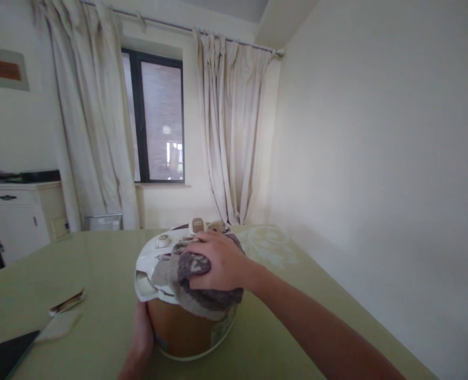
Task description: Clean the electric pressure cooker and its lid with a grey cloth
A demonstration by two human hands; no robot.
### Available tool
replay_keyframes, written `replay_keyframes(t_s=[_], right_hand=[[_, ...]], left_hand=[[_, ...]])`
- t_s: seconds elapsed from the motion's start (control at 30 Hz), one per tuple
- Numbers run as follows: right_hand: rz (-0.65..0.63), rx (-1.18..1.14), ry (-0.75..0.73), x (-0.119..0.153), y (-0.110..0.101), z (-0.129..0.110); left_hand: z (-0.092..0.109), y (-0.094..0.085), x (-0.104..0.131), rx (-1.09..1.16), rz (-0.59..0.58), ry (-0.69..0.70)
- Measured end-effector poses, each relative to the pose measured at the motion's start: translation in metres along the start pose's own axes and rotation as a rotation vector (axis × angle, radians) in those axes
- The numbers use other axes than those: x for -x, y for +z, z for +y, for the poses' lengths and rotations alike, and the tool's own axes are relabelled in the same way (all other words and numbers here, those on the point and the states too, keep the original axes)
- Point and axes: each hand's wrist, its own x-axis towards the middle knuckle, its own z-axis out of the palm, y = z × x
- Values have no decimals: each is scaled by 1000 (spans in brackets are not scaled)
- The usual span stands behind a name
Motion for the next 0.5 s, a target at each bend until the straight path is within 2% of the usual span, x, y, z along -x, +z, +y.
replay_keyframes(t_s=[0.1, 0.2, 0.33, 0.4, 0.5], right_hand=[[-4, -80, 48, -4, -7, 29], [33, -248, 62, 4, -10, 65], [162, -352, 322, 8, -5, 109], [173, -353, 447, -4, -2, 124], [92, -323, 556, -34, 5, 136]], left_hand=[[-3, -1, -1, 51, -5, -60], [2, 0, 3, 27, -16, -50], [10, 3, 9, 26, -10, -35], [13, 4, 10, 38, 5, -32], [14, 3, 10, 28, 9, -49]])
